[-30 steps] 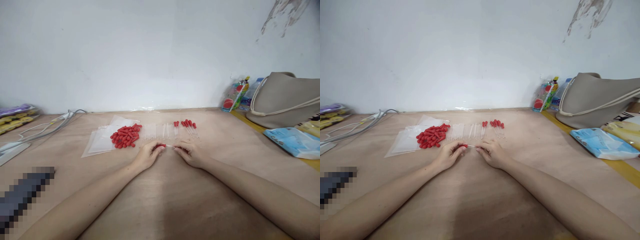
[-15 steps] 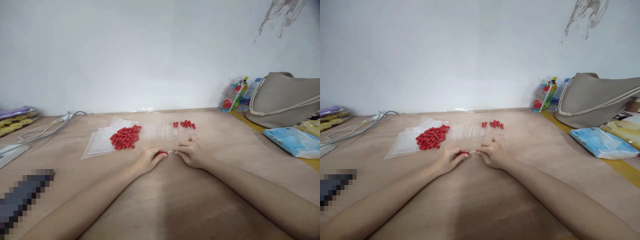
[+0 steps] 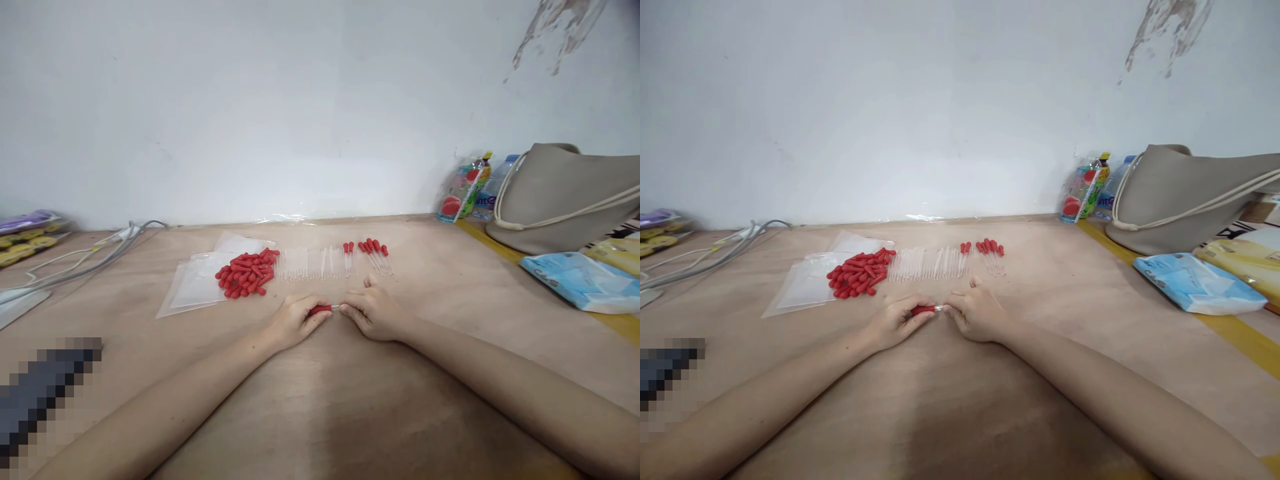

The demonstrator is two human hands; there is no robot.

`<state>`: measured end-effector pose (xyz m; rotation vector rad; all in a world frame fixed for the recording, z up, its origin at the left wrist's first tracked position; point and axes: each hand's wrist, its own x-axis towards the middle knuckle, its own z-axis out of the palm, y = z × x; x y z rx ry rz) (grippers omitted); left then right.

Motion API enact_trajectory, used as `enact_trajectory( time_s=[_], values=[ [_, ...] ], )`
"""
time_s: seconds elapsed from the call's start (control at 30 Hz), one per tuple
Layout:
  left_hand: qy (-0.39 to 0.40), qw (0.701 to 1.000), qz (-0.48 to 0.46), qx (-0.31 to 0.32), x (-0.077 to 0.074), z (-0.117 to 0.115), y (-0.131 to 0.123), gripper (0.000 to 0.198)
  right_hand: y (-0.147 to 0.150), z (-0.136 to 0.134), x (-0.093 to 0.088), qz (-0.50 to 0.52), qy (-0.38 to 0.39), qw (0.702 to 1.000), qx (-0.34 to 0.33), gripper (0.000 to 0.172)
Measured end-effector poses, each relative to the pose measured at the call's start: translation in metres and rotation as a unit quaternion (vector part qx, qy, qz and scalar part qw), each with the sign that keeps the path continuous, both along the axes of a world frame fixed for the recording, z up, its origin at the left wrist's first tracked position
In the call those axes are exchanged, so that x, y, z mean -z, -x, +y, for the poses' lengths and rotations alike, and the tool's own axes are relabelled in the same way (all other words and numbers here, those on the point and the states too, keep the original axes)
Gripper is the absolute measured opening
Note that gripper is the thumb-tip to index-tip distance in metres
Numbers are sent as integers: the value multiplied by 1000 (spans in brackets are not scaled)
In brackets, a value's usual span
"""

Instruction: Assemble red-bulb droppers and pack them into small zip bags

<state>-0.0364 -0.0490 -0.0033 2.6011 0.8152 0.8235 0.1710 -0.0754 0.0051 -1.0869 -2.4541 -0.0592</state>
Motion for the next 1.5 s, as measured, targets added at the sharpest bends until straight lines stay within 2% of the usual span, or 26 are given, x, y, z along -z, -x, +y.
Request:
enact_trajectory(
  time_s=[0.13,0.3,0.4,0.47,0.57,0.7,0.83,1.1,1.43,1.5],
  values=[
    [-21,1000,-1,5,-2,3,-1,16,5,1,-5,-13,71,997,30,27],
    [-49,998,-22,-15,-7,7,-2,13,9,1,-21,-17,93,994,48,27],
    [-49,995,-67,-60,-7,8,0,27,-1,6,-30,12,156,985,71,27],
    [-42,993,-75,-82,-6,8,0,34,-14,15,-34,59,213,968,117,28],
    [-22,997,-40,-60,-5,7,1,29,-40,38,-36,157,250,929,223,26],
    [-14,999,-24,-43,-4,7,1,22,-67,71,-31,175,168,887,393,25],
    [-14,999,-26,-35,-4,8,2,18,-75,89,-22,142,145,859,469,26],
    [-5,1000,-12,-25,-6,6,1,14,-77,88,-15,103,167,841,505,27],
    [-12,1000,-6,-20,-5,6,2,12,-78,85,-16,92,149,844,507,28],
    [-12,1000,-4,-22,-5,6,1,12,-73,83,-17,92,130,852,499,26]
  ],
)
